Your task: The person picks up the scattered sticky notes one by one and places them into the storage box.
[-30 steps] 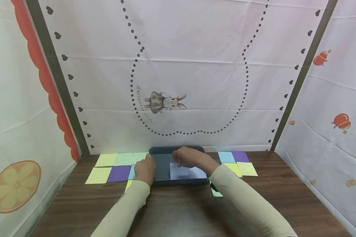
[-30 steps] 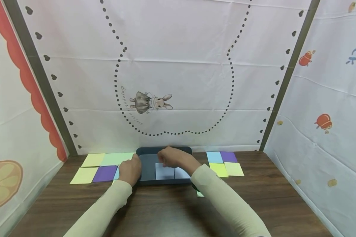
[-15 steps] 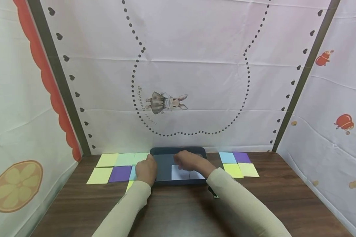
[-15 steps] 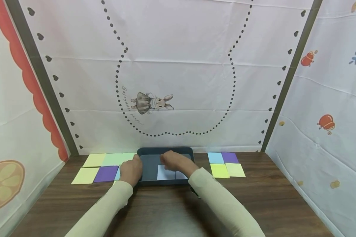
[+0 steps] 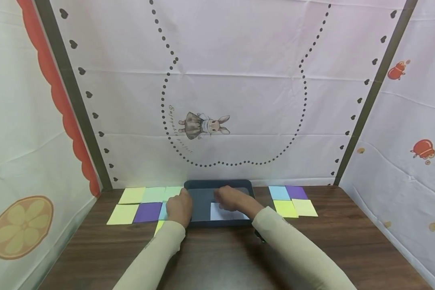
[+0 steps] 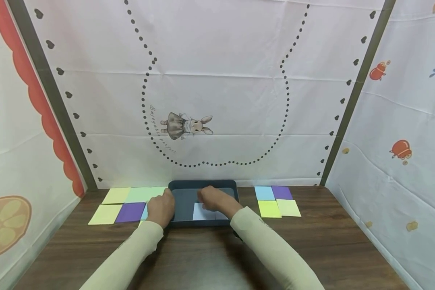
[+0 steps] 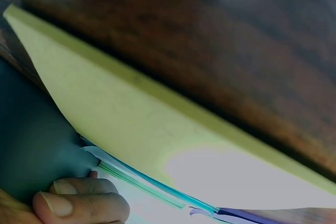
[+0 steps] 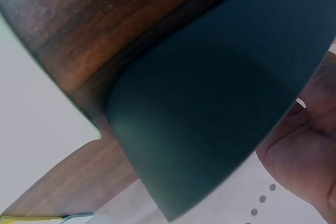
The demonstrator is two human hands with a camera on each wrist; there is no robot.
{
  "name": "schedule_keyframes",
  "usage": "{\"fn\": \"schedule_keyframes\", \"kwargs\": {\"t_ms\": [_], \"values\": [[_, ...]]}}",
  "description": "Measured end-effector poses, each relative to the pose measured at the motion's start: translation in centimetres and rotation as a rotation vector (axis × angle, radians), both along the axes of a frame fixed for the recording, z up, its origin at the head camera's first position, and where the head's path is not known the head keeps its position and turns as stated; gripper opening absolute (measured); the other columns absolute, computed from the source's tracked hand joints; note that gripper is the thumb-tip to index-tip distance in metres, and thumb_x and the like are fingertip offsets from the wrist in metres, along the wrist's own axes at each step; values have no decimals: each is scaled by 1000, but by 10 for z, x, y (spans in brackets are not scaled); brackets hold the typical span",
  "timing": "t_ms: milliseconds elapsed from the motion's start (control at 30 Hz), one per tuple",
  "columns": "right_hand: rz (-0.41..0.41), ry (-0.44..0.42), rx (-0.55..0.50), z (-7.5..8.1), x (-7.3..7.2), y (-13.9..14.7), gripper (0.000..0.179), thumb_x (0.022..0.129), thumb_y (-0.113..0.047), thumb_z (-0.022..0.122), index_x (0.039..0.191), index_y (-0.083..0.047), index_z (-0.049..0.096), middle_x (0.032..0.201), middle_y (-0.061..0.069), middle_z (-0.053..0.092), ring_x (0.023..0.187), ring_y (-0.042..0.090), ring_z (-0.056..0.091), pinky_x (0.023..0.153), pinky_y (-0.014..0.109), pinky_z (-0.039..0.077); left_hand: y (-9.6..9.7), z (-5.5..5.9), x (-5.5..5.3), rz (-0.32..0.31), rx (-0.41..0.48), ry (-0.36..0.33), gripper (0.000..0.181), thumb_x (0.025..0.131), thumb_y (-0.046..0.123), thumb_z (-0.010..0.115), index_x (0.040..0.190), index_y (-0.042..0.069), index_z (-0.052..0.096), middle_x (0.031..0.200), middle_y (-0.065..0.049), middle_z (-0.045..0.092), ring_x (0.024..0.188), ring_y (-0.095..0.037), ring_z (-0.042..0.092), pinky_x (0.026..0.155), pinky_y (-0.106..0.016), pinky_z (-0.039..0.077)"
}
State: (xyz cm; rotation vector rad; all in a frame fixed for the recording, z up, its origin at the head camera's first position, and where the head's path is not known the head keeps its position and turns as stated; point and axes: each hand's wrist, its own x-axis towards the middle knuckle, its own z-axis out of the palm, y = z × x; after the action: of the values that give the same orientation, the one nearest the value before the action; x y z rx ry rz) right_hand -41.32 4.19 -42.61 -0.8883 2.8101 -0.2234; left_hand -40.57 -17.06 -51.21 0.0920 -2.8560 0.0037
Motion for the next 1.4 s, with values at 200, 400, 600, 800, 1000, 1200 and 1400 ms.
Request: {"fn": "schedule_keyframes", "kwargs": {"t_ms": [200,400,600,800,1000,1200,1400], "values": [[-27,-13,-19,-4,-5,2,15,103,-9,80,117,-13,77,110,3,78,98,16,72,96,37,64,4,9,5,7,-4,-45,18,107,12,66,108,-5,59,63,-11,63,57,-21,66,56,-41,61],[-56,-34,-24,-3,-10,2,11,102,-9,81,109,-17,76,109,2,78,97,15,71,94,36,63,-2,-7,-10,-4,-3,-30,18,109,14,62,106,-3,58,62,-11,61,56,-22,64,55,-42,59],[-62,-28,-23,2,-5,0,13,101,-7,81,111,-14,76,108,3,77,95,16,72,91,34,63,11,30,20,-4,-12,-35,15,107,10,65,105,-4,59,63,-11,63,57,-22,67,59,-40,62],[-55,27,7,3,4,-5,14,101,-5,80,113,-11,75,106,4,77,93,15,72,86,29,62,16,50,39,-18,-30,-65,15,109,7,62,106,-8,59,61,-11,58,56,-20,64,61,-40,63],[-47,80,33,-1,12,-8,23,104,-6,76,126,-10,77,117,7,80,99,15,74,89,28,63,13,48,39,-25,-14,-72,15,109,6,62,106,-9,60,63,-12,59,58,-22,66,62,-42,64],[-72,77,14,-2,14,-8,18,106,-9,74,123,-11,78,114,5,79,91,12,70,83,27,61,9,47,39,-24,-30,-45,15,109,5,62,104,-8,60,62,-11,57,55,-18,61,58,-39,61],[-61,117,25,-4,14,-2,11,106,-13,76,118,-13,78,107,3,77,88,11,67,80,27,59,8,28,28,-15,-15,17,16,105,6,70,103,-5,59,61,-10,60,55,-19,63,56,-39,60]]}}
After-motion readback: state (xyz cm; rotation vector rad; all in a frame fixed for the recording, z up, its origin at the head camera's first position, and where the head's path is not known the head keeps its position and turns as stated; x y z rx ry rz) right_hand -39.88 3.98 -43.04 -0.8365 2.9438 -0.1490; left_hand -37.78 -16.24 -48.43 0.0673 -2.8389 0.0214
